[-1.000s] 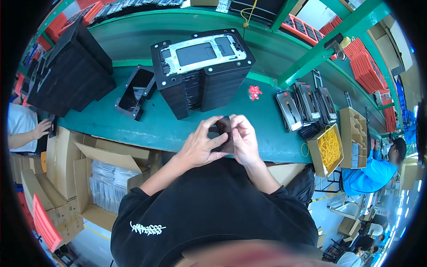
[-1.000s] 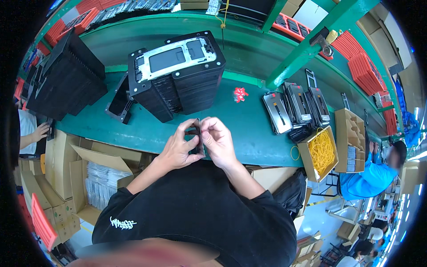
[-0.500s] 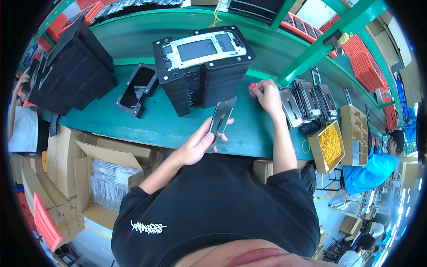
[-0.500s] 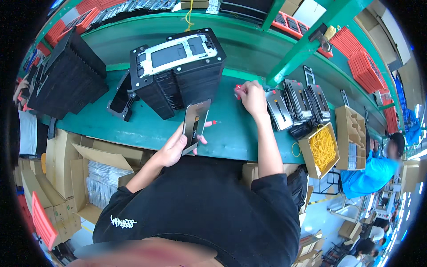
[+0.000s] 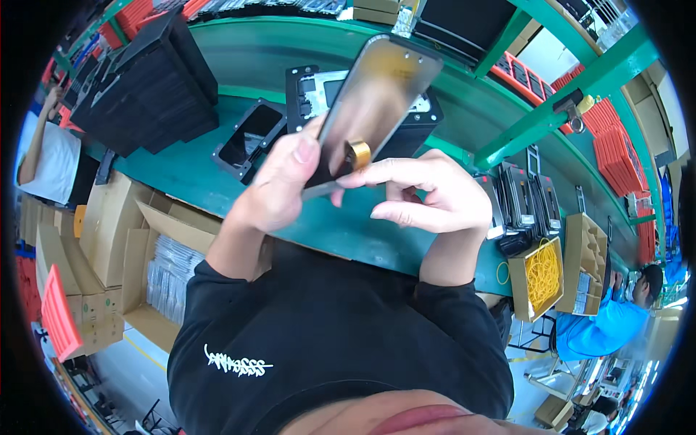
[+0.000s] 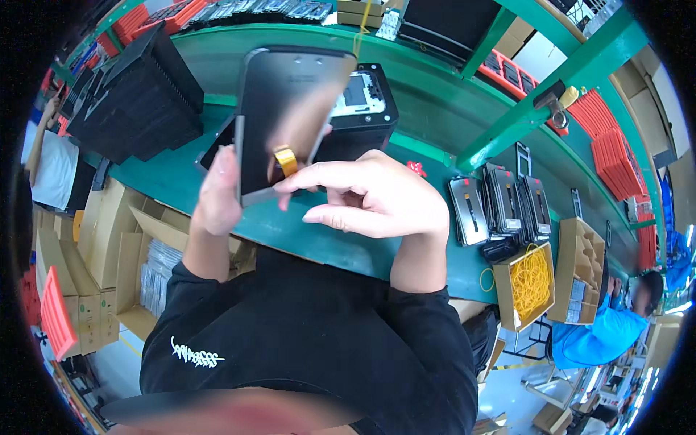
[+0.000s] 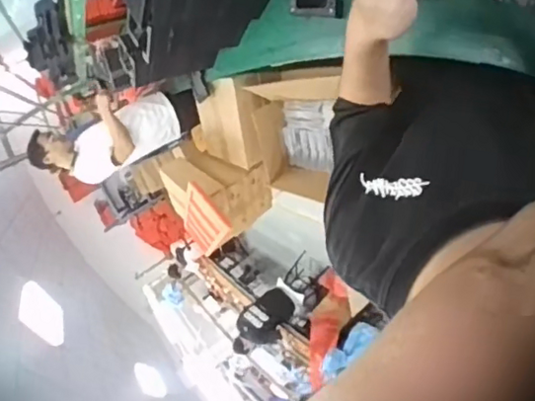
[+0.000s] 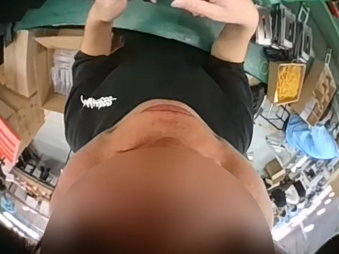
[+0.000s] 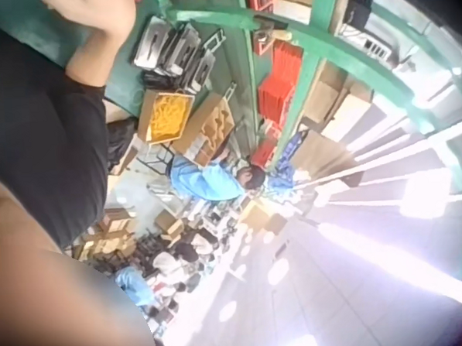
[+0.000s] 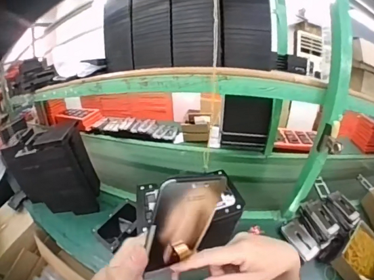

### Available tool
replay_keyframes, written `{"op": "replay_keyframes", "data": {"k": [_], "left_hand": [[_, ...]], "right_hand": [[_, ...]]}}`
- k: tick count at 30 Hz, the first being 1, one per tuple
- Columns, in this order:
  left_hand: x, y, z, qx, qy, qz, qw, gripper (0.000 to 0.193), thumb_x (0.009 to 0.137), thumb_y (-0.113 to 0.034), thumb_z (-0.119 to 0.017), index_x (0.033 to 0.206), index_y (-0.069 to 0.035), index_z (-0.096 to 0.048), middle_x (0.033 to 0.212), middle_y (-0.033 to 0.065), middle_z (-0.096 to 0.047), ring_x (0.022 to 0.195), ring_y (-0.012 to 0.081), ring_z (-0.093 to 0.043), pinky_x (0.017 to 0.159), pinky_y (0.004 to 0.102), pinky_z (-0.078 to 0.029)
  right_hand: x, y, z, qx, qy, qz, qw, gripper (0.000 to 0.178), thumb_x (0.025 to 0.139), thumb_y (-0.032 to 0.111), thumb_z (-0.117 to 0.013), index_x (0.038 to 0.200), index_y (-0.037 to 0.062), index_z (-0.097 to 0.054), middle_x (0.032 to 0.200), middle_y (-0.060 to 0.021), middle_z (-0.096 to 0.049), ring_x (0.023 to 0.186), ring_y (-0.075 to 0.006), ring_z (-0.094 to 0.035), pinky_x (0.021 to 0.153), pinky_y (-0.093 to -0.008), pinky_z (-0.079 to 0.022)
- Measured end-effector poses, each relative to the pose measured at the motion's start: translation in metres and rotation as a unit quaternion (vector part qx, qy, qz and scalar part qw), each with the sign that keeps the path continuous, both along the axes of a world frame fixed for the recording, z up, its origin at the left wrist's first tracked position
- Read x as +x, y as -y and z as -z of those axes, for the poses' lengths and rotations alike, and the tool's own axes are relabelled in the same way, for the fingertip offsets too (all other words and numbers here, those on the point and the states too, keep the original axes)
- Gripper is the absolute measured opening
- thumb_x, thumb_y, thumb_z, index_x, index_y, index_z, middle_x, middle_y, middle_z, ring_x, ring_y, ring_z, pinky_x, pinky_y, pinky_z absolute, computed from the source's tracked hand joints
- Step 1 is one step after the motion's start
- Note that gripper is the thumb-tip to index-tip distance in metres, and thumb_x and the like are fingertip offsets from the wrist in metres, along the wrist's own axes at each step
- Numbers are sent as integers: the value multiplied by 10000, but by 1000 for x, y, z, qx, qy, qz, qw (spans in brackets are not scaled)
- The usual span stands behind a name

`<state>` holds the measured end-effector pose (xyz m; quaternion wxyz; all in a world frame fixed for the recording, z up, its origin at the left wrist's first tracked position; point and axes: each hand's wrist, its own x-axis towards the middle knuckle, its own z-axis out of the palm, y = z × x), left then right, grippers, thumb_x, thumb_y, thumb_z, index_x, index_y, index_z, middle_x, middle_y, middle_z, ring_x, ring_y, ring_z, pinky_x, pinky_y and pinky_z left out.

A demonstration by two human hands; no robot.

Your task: Assembling electronic components and screens into plastic housings on a factory production line.

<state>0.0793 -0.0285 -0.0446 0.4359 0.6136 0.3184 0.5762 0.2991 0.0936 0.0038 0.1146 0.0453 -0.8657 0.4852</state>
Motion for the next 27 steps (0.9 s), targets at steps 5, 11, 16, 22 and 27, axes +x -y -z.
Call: {"op": "replay_keyframes", "data": {"k": [5, 11, 16, 22, 27], "left_hand": [[-12, -8, -61, 57, -132, -173, 974, 620, 1011, -441, -552, 1413, 31, -537, 1196, 129, -676, 943, 177, -647, 730, 283, -522], [-34, -39, -61, 69, -389, -325, 859, 629, 865, -253, -751, 1420, -30, -555, 1192, 83, -683, 1060, 175, -627, 933, 306, -496], [-22, -69, -54, 62, -451, -324, 829, 709, 805, -303, -835, 1419, -79, -559, 1166, 91, -691, 1081, 198, -632, 996, 337, -479], [-9, -85, -54, 29, -457, -304, 835, 737, 802, -349, -845, 1427, -95, -547, 1144, 101, -697, 1097, 214, -639, 1002, 353, -484], [-4, -84, -54, 26, -461, -307, 832, 754, 789, -341, -853, 1432, -98, -544, 1145, 105, -695, 1103, 219, -644, 1009, 358, -488]], "right_hand": [[13, -18, 18, 14, -181, 132, 974, 228, 973, 102, -662, 1136, -53, -698, 729, -44, -674, 557, -63, -577, 524, -201, -409], [11, -56, 27, -80, -286, 436, 849, 216, 1050, 168, -591, 1050, -11, -713, 708, 20, -598, 587, -29, -489, 543, -187, -370], [8, -80, 41, -103, -274, 472, 831, 241, 1054, 215, -599, 1103, 10, -715, 790, 24, -630, 663, -32, -515, 581, -176, -383], [-4, -88, 50, -140, -259, 446, 845, 296, 1031, 283, -644, 1136, 13, -704, 940, -9, -702, 833, -61, -605, 715, -228, -482], [-2, -83, 49, -156, -89, 444, 878, 400, 1052, 319, -569, 1328, 43, -657, 1206, -92, -687, 1032, -129, -609, 876, -275, -496]]}}
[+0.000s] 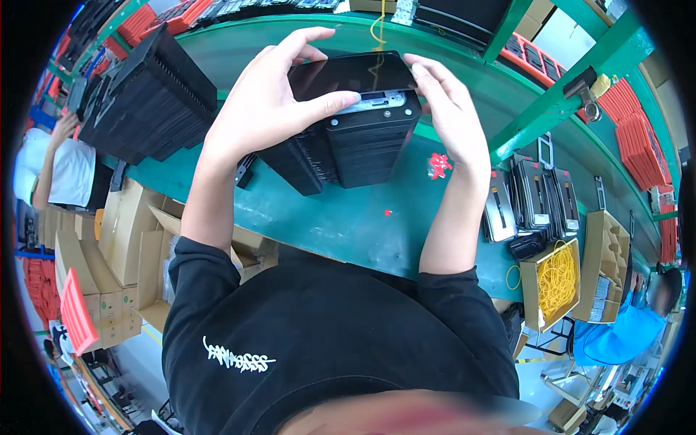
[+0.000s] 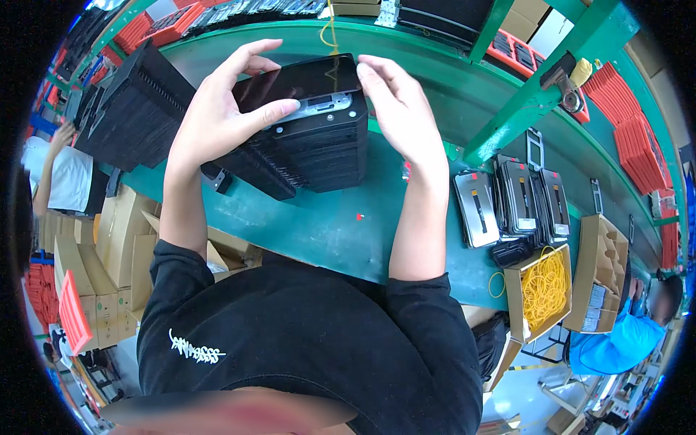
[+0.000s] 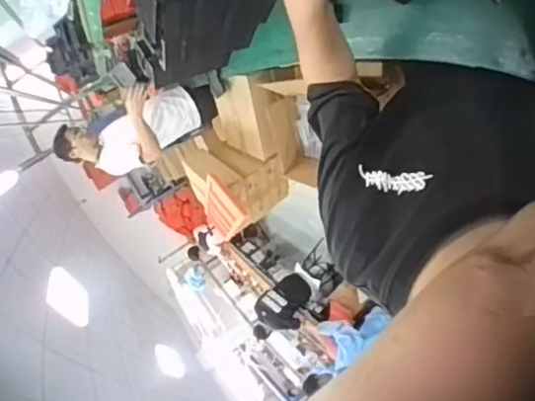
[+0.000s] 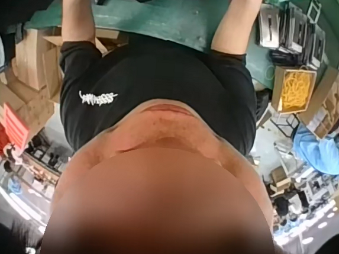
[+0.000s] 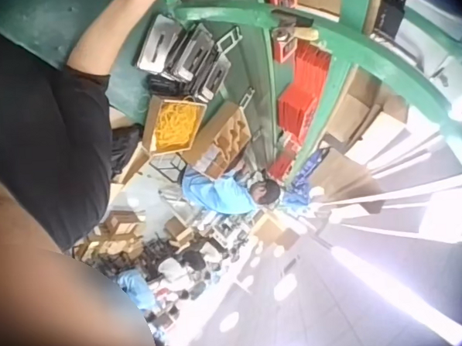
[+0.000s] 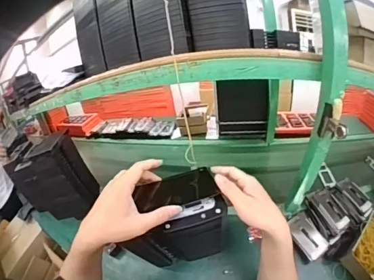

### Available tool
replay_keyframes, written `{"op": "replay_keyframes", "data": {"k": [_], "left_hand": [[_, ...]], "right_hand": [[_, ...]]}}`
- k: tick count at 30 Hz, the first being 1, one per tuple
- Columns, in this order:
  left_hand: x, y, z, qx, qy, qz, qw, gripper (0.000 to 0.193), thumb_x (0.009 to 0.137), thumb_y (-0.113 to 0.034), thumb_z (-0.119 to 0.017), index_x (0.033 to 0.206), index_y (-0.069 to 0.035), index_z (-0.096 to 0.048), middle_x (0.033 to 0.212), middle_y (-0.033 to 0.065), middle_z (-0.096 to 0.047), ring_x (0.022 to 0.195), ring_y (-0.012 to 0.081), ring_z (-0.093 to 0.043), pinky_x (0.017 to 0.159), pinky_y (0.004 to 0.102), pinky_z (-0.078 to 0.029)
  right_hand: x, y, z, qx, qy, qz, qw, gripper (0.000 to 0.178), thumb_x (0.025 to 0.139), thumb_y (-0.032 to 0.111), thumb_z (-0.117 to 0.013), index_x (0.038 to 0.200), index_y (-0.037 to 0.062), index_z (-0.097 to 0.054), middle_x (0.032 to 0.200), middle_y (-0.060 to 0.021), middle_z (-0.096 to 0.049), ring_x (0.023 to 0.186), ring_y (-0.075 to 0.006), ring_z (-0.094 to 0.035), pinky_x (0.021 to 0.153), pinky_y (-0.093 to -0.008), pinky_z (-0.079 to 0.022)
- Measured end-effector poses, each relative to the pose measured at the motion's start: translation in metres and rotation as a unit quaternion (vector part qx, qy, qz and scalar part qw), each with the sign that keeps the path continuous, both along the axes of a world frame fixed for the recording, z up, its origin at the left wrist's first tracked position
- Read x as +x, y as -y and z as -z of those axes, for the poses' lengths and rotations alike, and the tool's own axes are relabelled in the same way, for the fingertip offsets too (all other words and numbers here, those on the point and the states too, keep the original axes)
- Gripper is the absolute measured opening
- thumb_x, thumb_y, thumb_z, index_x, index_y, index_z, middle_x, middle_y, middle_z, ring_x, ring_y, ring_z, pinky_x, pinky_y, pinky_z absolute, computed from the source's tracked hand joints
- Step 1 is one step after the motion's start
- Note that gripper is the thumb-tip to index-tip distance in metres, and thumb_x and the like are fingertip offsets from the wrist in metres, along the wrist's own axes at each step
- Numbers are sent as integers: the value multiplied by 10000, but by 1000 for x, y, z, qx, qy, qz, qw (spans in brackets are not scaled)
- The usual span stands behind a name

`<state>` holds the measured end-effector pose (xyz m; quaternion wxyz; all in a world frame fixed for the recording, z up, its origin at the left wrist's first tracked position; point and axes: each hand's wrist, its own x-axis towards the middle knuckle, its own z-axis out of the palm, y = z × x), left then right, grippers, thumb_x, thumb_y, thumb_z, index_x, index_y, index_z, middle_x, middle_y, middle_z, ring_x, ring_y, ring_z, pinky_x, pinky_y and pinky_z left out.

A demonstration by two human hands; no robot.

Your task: Assembling electronic components and screens into plastic housings on a factory production line.

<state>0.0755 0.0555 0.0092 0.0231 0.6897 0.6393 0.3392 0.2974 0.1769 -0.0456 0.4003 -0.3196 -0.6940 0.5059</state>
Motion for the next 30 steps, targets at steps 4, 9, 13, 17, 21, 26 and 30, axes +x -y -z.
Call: {"op": "replay_keyframes", "data": {"k": [4, 9, 13, 17, 21, 26, 30], "left_hand": [[-6, 4, 3, 53, -24, 19, 998, 788, 756, -322, -873, 1435, -97, -542, 1149, 113, -696, 1113, 223, -649, 1012, 364, -492], [-8, 9, 5, 56, -12, 20, 998, 814, 718, -301, -889, 1425, -93, -546, 1161, 123, -698, 1110, 233, -660, 1016, 365, -494], [-8, 12, 7, 45, -2, 10, 999, 814, 709, -297, -889, 1418, -88, -549, 1171, 124, -699, 1105, 239, -667, 1019, 368, -495], [-9, 11, 7, 40, 1, 6, 999, 806, 714, -290, -882, 1419, -88, -547, 1182, 126, -698, 1108, 243, -669, 1023, 372, -495], [-10, 13, 6, 31, 11, 14, 999, 782, 734, -271, -863, 1425, -85, -548, 1214, 134, -688, 1149, 249, -657, 1036, 372, -487], [-28, 36, -1, 73, -2, 39, 997, 629, 821, -205, -789, 1395, -48, -585, 1283, 151, -659, 1247, 251, -606, 1090, 362, -434], [-53, 46, 21, 24, 91, 50, 994, 498, 881, -181, -762, 1337, -31, -627, 1247, 131, -663, 1188, 242, -611, 1062, 360, -442]], "right_hand": [[-3, 2, 4, -17, -40, -75, 996, 501, 1039, 288, -560, 1485, 61, -527, 1485, -176, -535, 1346, -245, -513, 1127, -361, -384], [-6, 7, 3, -38, -47, -104, 993, 600, 1026, 224, -559, 1582, 83, -381, 1624, -195, -356, 1532, -304, -281, 1230, -392, -222], [-8, 4, 8, -25, -48, -115, 992, 627, 1024, 221, -563, 1598, 89, -349, 1638, -192, -328, 1552, -311, -231, 1234, -392, -209], [-9, 6, 5, -17, -44, -115, 992, 631, 1022, 215, -563, 1598, 79, -344, 1636, -191, -331, 1548, -316, -238, 1232, -391, -213], [-9, 8, 3, -20, -34, -110, 993, 627, 1022, 204, -548, 1598, 68, -339, 1635, -184, -334, 1549, -311, -233, 1232, -387, -212], [-9, 6, 7, 8, -36, -112, 993, 627, 1014, 177, -517, 1606, 83, -330, 1639, -173, -335, 1558, -292, -214, 1238, -375, -197], [-12, 3, 14, 38, -34, -102, 994, 603, 999, 149, -500, 1586, 90, -372, 1602, -150, -388, 1474, -257, -342, 1194, -345, -260]]}}
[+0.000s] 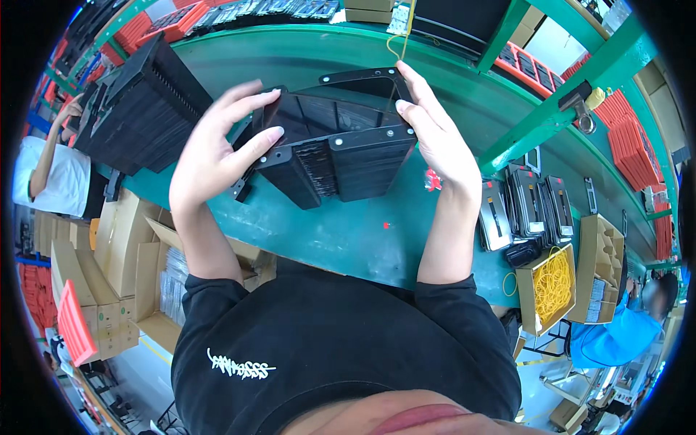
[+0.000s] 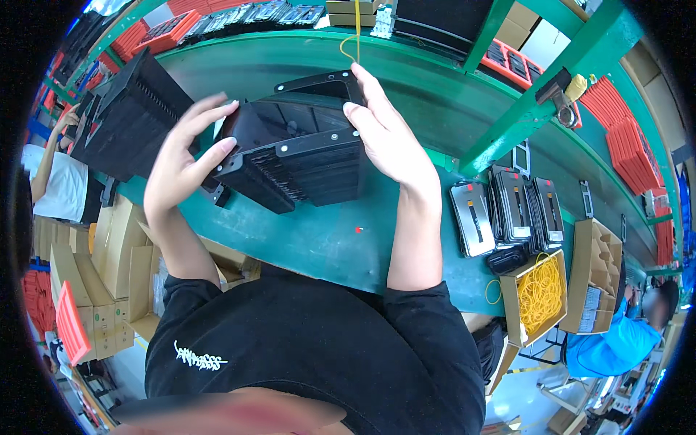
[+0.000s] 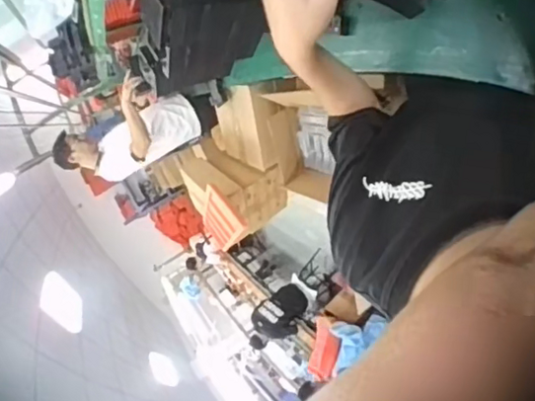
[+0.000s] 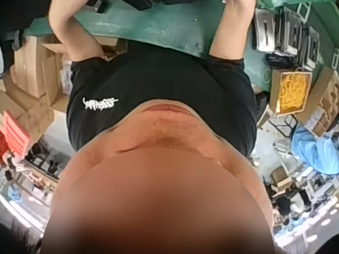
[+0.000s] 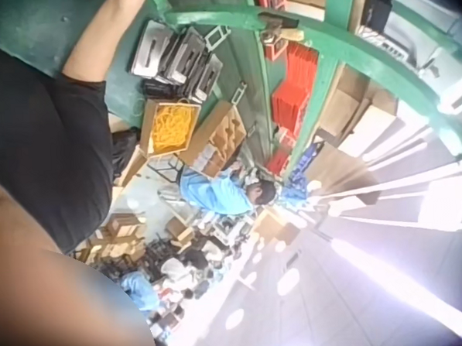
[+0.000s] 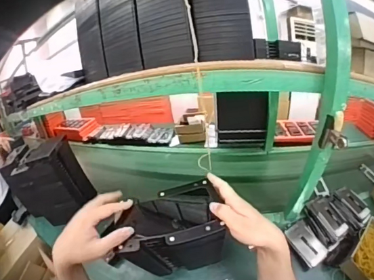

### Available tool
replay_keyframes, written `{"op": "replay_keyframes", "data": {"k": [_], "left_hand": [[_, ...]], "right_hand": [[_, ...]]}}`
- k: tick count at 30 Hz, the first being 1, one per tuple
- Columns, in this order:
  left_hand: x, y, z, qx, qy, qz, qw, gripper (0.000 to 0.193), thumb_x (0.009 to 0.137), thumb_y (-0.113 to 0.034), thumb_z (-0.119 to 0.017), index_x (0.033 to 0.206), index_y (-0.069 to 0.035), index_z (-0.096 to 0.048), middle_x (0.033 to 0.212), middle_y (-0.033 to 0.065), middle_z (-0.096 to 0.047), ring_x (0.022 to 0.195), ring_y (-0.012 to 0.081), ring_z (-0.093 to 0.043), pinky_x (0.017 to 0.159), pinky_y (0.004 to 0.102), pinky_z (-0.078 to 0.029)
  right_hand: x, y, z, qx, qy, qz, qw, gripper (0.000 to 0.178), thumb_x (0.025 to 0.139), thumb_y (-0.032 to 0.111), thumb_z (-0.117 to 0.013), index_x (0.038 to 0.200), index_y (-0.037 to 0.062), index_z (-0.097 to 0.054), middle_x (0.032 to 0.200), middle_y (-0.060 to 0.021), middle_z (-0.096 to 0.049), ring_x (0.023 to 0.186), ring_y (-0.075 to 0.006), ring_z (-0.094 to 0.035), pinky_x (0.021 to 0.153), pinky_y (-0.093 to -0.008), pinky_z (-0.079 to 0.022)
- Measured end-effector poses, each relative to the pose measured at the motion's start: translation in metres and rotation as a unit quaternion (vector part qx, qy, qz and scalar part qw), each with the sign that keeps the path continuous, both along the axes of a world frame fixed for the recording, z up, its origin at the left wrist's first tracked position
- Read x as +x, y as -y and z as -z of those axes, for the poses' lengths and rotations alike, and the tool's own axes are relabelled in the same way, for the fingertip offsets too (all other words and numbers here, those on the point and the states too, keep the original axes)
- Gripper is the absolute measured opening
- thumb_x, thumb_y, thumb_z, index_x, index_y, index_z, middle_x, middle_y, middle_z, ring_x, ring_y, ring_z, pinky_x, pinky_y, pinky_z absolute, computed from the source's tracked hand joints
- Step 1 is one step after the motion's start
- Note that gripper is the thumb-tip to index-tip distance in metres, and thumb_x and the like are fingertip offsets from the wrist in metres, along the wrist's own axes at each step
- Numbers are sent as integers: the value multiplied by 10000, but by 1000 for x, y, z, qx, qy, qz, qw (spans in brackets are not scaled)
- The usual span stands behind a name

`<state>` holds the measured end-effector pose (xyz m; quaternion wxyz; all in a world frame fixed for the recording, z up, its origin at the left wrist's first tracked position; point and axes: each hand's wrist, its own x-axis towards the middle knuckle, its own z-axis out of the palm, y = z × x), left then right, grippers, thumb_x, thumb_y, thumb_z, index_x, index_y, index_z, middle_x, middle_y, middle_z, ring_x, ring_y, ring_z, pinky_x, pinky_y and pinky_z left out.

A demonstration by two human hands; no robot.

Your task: Assembling electronic components and screens into plastic housings on a factory production line.

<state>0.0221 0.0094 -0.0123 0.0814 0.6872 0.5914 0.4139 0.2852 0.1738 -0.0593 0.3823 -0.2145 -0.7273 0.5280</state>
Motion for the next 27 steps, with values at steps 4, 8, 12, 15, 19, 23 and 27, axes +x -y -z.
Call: {"op": "replay_keyframes", "data": {"k": [4, 8, 12, 15, 19, 23, 27], "left_hand": [[-4, 0, 7, -66, 88, 21, 994, 445, 920, -121, -708, 1340, -8, -618, 1261, 108, -638, 1177, 217, -597, 1071, 349, -426], [2, 0, 20, -84, 191, 14, 978, 401, 952, -136, -625, 1325, 9, -604, 1287, 90, -602, 1178, 194, -575, 1078, 334, -406], [26, -16, 59, 39, 338, 12, 940, 383, 954, -159, -517, 1286, 18, -592, 1275, 98, -582, 1154, 170, -557, 1053, 323, -413], [34, -16, 60, 83, 395, 19, 915, 417, 932, -208, -455, 1251, 23, -592, 1311, 117, -557, 1197, 177, -530, 1067, 326, -391], [29, -17, 57, 71, 357, 29, 931, 488, 889, -288, -415, 1206, 30, -606, 1401, 153, -505, 1288, 222, -493, 1117, 352, -345], [18, -24, 64, 118, 259, 27, 958, 490, 870, -268, -424, 1205, 38, -611, 1411, 186, -480, 1266, 254, -503, 1118, 384, -358], [19, -27, 67, 124, 271, 29, 954, 523, 860, -299, -420, 1208, 41, -614, 1420, 198, -474, 1268, 273, -510, 1123, 388, -357]], "right_hand": [[1, 6, -14, 25, 43, 25, 998, 532, 992, 147, -499, 1519, 96, -454, 1371, -131, -558, 1141, -191, -526, 996, -314, -406], [1, 5, -12, 44, 80, 54, 994, 438, 983, 140, -499, 1416, 122, -562, 1006, -56, -600, 818, -121, -495, 769, -282, -427], [1, 9, -21, 36, 113, 65, 991, 404, 986, 91, -459, 1359, 91, -615, 919, 17, -544, 757, -68, -406, 707, -230, -366], [3, 11, -23, 33, 124, 70, 989, 398, 985, 93, -461, 1349, 90, -624, 875, 26, -504, 744, -64, -399, 693, -225, -353], [4, 10, -20, 42, 110, 73, 990, 383, 987, 157, -510, 1349, 120, -627, 773, 4, -499, 700, -87, -434, 665, -251, -371], [5, -2, -13, 53, 79, 60, 994, 365, 1027, 192, -501, 1357, 92, -622, 945, -14, -590, 830, -89, -488, 757, -234, -399], [-9, -32, 9, 37, 0, 85, 996, 362, 1077, 219, -458, 1368, 73, -617, 1221, -69, -652, 1089, -107, -589, 938, -225, -449]]}}
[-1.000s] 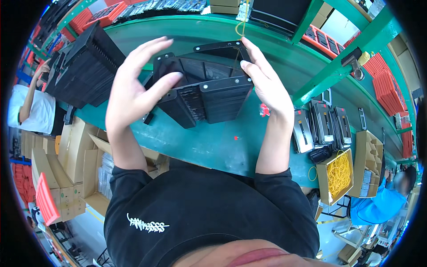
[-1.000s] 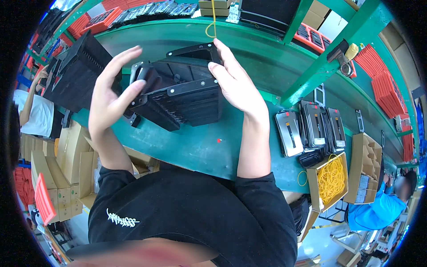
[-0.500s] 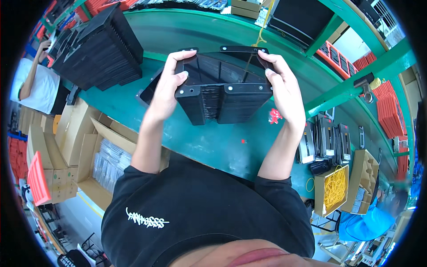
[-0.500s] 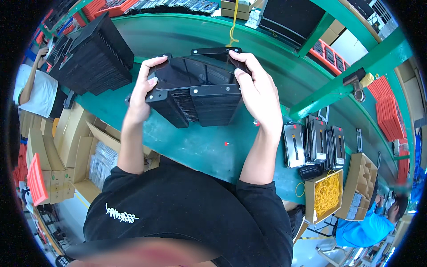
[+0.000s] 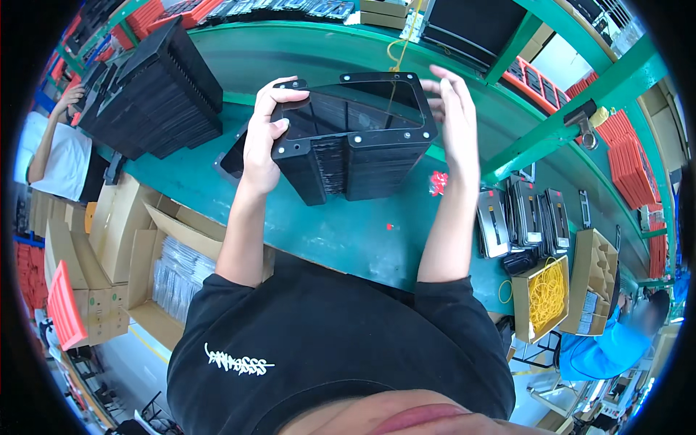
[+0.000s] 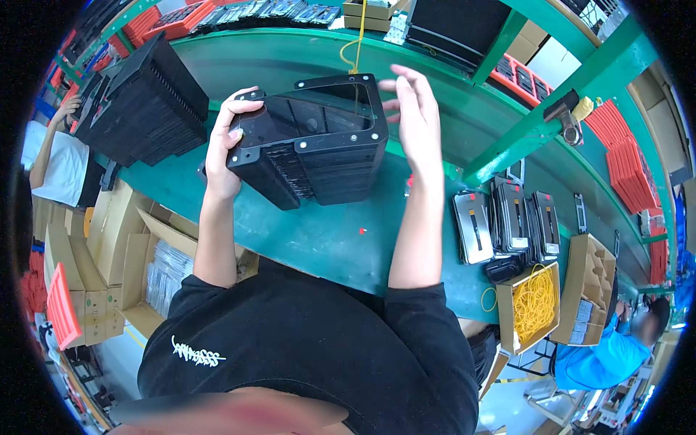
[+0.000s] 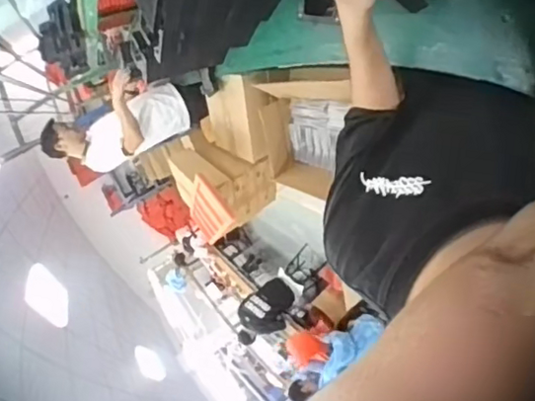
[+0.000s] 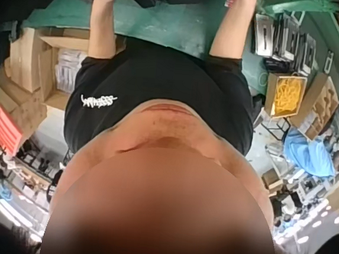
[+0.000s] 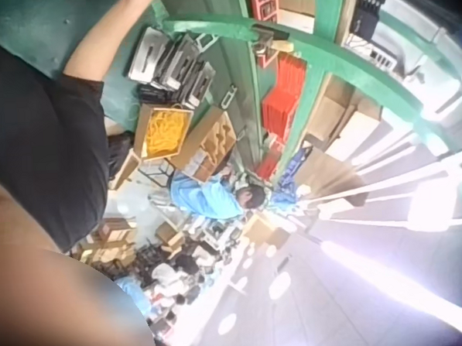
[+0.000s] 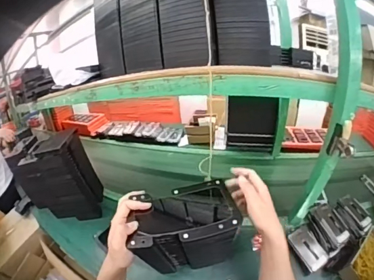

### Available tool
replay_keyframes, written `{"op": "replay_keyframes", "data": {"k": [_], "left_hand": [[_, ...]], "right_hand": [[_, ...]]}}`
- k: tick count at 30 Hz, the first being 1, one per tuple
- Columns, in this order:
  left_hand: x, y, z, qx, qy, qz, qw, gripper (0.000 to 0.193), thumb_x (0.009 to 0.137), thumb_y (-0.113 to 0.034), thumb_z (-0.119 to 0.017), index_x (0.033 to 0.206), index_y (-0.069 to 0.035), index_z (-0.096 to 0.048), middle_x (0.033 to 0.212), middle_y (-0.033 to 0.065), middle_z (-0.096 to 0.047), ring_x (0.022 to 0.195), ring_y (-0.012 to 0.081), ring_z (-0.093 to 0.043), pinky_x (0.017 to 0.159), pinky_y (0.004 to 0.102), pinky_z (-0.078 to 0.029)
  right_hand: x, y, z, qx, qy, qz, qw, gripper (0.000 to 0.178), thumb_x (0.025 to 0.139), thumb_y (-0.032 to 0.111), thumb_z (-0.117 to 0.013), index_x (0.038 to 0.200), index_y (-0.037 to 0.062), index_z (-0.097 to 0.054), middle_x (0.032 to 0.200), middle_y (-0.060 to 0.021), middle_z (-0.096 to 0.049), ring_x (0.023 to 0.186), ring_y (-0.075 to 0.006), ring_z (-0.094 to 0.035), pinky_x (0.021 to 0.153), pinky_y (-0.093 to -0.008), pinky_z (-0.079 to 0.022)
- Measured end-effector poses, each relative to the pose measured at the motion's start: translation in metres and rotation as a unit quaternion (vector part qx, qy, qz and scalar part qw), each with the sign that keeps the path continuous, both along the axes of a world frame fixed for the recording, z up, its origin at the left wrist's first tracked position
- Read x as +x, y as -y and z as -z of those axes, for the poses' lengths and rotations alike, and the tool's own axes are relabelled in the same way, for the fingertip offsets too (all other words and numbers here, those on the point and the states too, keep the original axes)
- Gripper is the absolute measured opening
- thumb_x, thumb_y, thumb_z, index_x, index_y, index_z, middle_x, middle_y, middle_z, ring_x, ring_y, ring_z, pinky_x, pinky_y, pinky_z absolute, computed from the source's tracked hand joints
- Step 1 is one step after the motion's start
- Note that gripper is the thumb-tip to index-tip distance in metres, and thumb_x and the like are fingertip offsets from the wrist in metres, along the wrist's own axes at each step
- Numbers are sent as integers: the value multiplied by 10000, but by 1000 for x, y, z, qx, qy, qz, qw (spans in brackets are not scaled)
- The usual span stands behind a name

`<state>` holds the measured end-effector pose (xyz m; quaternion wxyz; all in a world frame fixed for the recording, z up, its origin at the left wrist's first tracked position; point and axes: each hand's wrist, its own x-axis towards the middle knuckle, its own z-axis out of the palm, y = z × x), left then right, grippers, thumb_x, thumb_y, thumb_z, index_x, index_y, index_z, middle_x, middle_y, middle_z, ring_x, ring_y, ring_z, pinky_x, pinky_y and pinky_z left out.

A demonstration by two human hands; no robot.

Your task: Assembling electronic components and screens into plastic housings on a factory production line.

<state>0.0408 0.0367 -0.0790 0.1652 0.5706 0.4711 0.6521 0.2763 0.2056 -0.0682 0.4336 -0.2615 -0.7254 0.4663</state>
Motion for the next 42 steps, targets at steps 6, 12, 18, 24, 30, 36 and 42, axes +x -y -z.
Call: {"op": "replay_keyframes", "data": {"k": [6, 12, 18, 24, 30, 36, 42], "left_hand": [[0, -1, 2, -6, 4, 2, 1000, 589, 870, -389, -420, 1247, 25, -601, 1475, 210, -466, 1370, 280, -454, 1151, 381, -307], [3, 3, -2, 12, -16, -33, 999, 584, 866, -392, -427, 1202, 33, -645, 1460, 223, -488, 1404, 304, -423, 1149, 411, -310], [-5, 2, -6, 17, -99, -29, 995, 528, 846, -330, -452, 1170, 14, -688, 1097, 156, -710, 1448, 327, -346, 1137, 458, -362], [-15, 9, -4, -6, -125, 19, 992, 657, 767, -494, -624, 1190, 4, -689, 1431, 226, -504, 1446, 332, -369, 1154, 461, -328], [-25, 11, -4, -31, -158, 38, 986, 728, 585, -379, -828, 1247, -105, -699, 1460, 186, -422, 1424, 343, -387, 1163, 480, -347], [-29, 8, -4, -8, -194, 30, 980, 748, 597, -372, -821, 1278, -94, -686, 1425, 176, -457, 1396, 331, -415, 1139, 472, -385], [-30, 2, -3, 21, -237, -1, 971, 867, 674, -601, -761, 1325, -39, -648, 1377, 202, -509, 1364, 344, -433, 1137, 470, -359]], "right_hand": [[-41, -16, 55, -300, -218, 18, 929, 308, 1063, 268, -574, 1284, 63, -638, 1144, -42, -686, 948, -84, -603, 839, -276, -488], [-13, -16, 26, -121, -204, -5, 971, 183, 1041, 157, -615, 1170, 30, -639, 1014, -59, -664, 875, -113, -621, 795, -262, -513], [7, 54, -36, 42, -390, -61, 918, 79, 989, 58, -659, 1050, 17, -631, 912, -92, -659, 860, -198, -640, 805, -318, -541], [-3, 92, -41, 200, -145, -187, 951, 110, 905, 12, -717, 1005, 13, -671, 958, -115, -712, 894, -242, -673, 848, -391, -548], [-14, 89, -41, 413, 29, -110, 904, 117, 802, -4, -767, 891, 37, -702, 965, -73, -763, 884, -271, -694, 843, -363, -533], [-1, 90, -49, 445, 44, -95, 889, 176, 725, 0, -785, 865, 80, -715, 955, -47, -775, 852, -258, -679, 829, -378, -521], [-7, 109, -54, 496, 130, -97, 853, 188, 703, 5, -788, 857, 91, -722, 939, -41, -779, 835, -255, -667, 829, -392, -517]]}}
